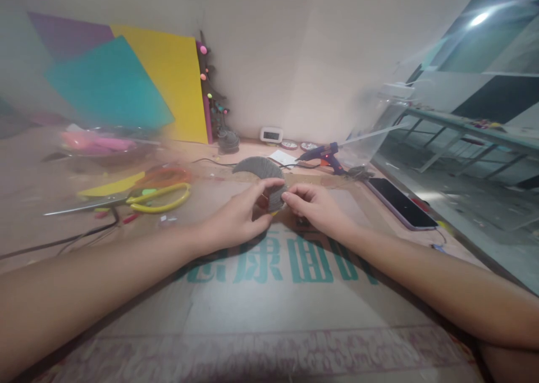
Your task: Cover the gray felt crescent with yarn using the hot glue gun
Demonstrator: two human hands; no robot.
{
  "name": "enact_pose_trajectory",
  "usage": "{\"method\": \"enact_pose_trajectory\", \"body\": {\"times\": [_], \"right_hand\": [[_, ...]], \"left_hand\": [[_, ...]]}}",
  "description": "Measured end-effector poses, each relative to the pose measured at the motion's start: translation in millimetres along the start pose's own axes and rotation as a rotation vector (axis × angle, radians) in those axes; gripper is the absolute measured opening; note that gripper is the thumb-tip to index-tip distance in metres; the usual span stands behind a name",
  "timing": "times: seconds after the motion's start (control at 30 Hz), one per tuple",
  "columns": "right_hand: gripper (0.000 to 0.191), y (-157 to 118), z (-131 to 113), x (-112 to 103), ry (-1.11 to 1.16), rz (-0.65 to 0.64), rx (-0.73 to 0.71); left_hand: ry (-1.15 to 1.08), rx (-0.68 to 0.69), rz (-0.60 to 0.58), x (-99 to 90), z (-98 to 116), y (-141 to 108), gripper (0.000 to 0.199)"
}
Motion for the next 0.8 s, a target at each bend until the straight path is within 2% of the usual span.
{"method": "enact_pose_trajectory", "body": {"times": [0.3,0.6,0.8], "right_hand": [[0.034,2.8,6.7,1.7,-0.012,-0.045,0.033],[0.033,2.6,3.1,5.6,-0.065,-0.090,-0.011],[0.033,1.5,4.2,6.4,-0.035,-0.091,0.000]], "left_hand": [[0.139,0.049,0.005,-2.6,4.8,-0.5,0.060],[0.102,0.050,0.041,-3.4,4.2,0.2,0.048],[0.100,0.027,0.041,-2.4,0.5,1.4,0.052]]}}
Point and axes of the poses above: each hand's wrist, its own y-axis towards the middle knuckle, its own x-axis out of the palm, z = x × y, the point moved 8 cm from there along y, towards the middle knuckle, and after that the axes turned 6 degrees about y, right-handed, at the moved point
